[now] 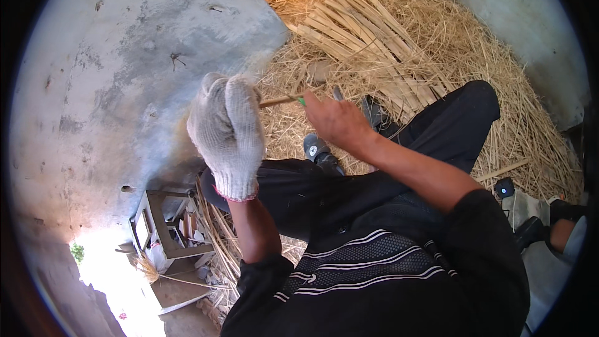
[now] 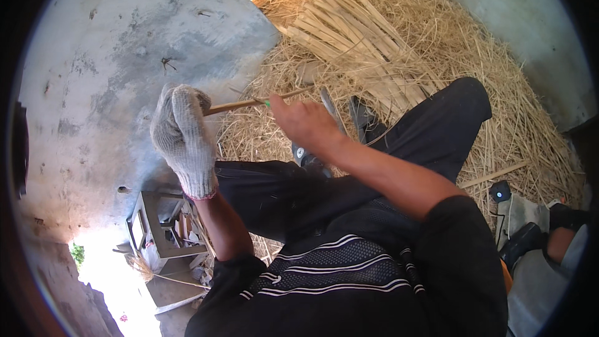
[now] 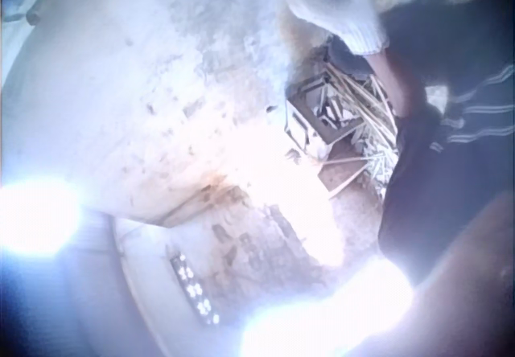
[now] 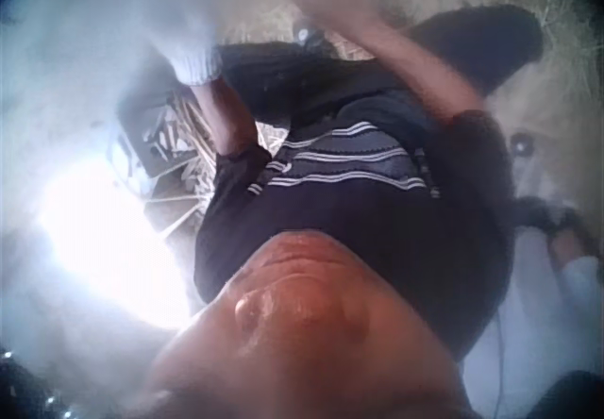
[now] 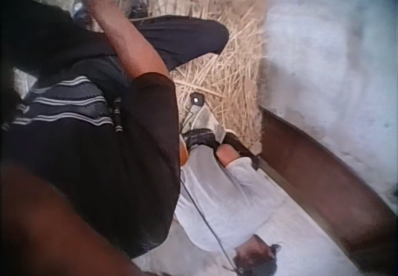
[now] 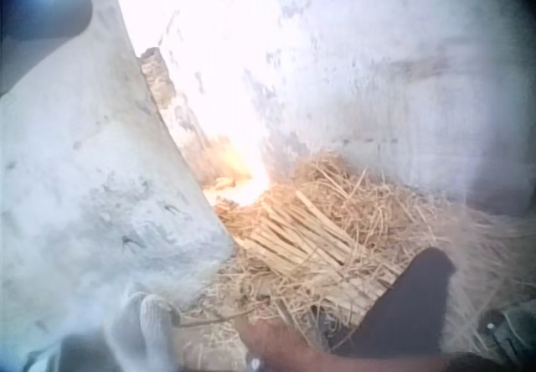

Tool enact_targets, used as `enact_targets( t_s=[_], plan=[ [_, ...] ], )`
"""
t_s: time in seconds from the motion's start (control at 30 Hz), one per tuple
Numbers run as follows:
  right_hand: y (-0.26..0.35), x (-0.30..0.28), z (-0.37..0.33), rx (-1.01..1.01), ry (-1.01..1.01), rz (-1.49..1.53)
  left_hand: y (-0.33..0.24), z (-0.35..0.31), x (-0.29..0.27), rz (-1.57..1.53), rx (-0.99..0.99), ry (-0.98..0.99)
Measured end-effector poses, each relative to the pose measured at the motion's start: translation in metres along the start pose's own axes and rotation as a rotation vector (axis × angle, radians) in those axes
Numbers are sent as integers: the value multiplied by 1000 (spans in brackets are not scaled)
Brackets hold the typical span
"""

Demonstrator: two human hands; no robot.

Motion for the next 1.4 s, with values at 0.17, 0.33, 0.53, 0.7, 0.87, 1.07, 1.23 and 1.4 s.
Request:
enact_targets(
  t_s=[0.17,0.33,0.53,0.7,0.87,1.07,1.23,1.4],
  plan=[
    [-23,0,29,-142,-271,-136,5,28,12,0,72,0],
    [-42,16,14,290,613,762,1,15,15,-124,74,26],
    [27,-49,-11,60,106,668,-4,8,5,-308,-153,-47],
    [53,-61,-36,118,78,698,0,-11,-3,-463,-184,-50],
    [68,-61,-43,100,29,672,3,-20,-12,-386,-125,-103],
    [70,-56,-43,63,35,495,3,-26,-20,-265,30,-104],
    [69,-41,-48,46,12,452,7,-27,-21,-198,80,-33],
    [28,0,-47,196,83,288,-1,-27,-29,-181,102,-45]
  ],
)
Point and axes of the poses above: each hand's wrist, its own z-axis towards the middle knuckle, its own x-axis out of the palm, y = z × x, the point moved 7 cm from there along z, towards the middle knuckle, and after that the axes turned 5 degrees about x, right-handed, at the moved point
